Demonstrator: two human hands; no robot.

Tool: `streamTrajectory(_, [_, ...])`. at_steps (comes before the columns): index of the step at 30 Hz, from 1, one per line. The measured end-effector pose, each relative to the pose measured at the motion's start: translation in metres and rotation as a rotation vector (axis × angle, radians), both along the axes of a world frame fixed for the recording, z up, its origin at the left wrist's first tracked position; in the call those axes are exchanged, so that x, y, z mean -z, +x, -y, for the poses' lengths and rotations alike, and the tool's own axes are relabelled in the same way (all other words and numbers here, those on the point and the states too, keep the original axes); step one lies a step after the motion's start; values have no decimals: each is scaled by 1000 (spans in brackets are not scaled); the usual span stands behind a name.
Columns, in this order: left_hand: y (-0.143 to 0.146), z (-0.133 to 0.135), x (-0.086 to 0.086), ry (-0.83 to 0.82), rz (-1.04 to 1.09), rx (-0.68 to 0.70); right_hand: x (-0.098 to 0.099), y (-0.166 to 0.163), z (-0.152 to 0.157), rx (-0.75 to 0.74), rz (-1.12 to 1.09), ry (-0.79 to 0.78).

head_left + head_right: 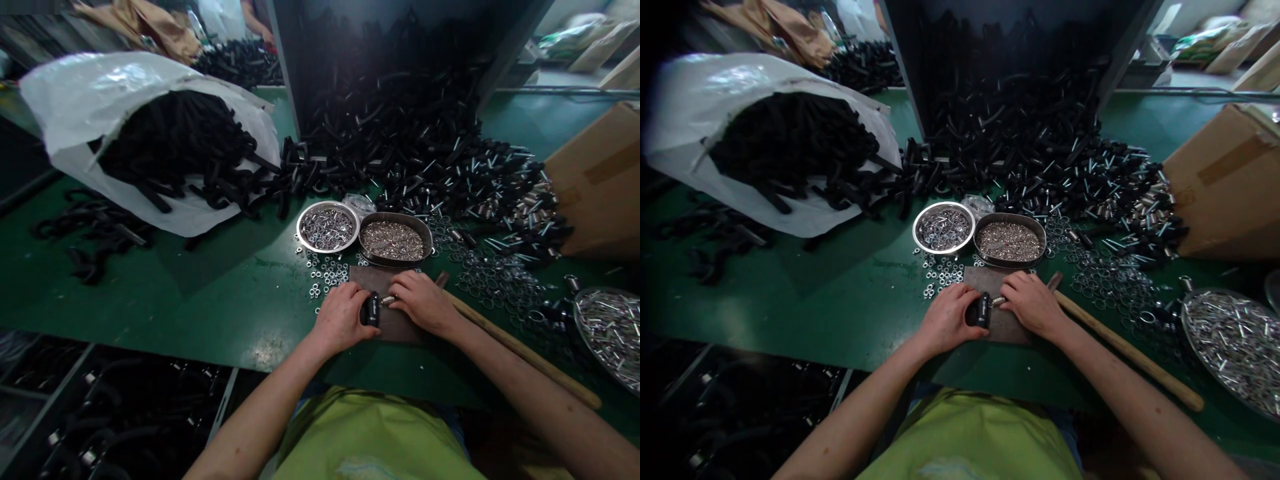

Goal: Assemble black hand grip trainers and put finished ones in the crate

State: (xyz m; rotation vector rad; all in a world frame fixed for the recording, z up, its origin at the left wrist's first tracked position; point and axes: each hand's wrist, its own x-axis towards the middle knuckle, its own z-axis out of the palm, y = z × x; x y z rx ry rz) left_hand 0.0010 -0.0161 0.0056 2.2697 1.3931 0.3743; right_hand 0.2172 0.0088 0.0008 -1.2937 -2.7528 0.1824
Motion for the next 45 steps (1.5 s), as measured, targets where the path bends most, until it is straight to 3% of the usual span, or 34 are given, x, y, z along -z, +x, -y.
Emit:
streamTrajectory(6, [9, 7, 3, 49, -22, -81, 1, -9, 36, 202, -30, 81])
streamTrajectory(10, [9, 7, 5, 47, -6, -76, -3, 35, 47, 405, -3, 145])
streamTrajectory(14, [7, 5, 5, 37, 4, -65, 13, 95, 63, 635, 163, 109])
streamTrajectory(17, [7, 5, 5, 32, 2, -69, 27, 117, 74, 685, 157, 63])
streamTrajectory(20, [9, 6, 6, 42, -3, -85, 23, 112, 70, 657, 117, 53])
streamTrajectory(24, [9, 8, 6, 82, -4, -38, -8, 73, 29, 523, -127, 38])
streamTrajectory(28, [8, 9, 8, 107, -9, 7, -34, 15, -54, 340, -288, 72])
streamTrajectory(32, [9, 10, 9, 108, -11, -7, -34, -42, -153, 352, -211, 52])
streamTrajectory(35, [9, 10, 8, 95, -13, -15, -23, -73, -206, 372, -144, -10])
streamTrajectory(39, [8, 9, 7, 81, 1, -9, -8, -95, -234, 390, -66, -104])
streamTrajectory(45, [8, 5, 8, 22, 112, -59, -2, -94, -233, 449, -89, -124])
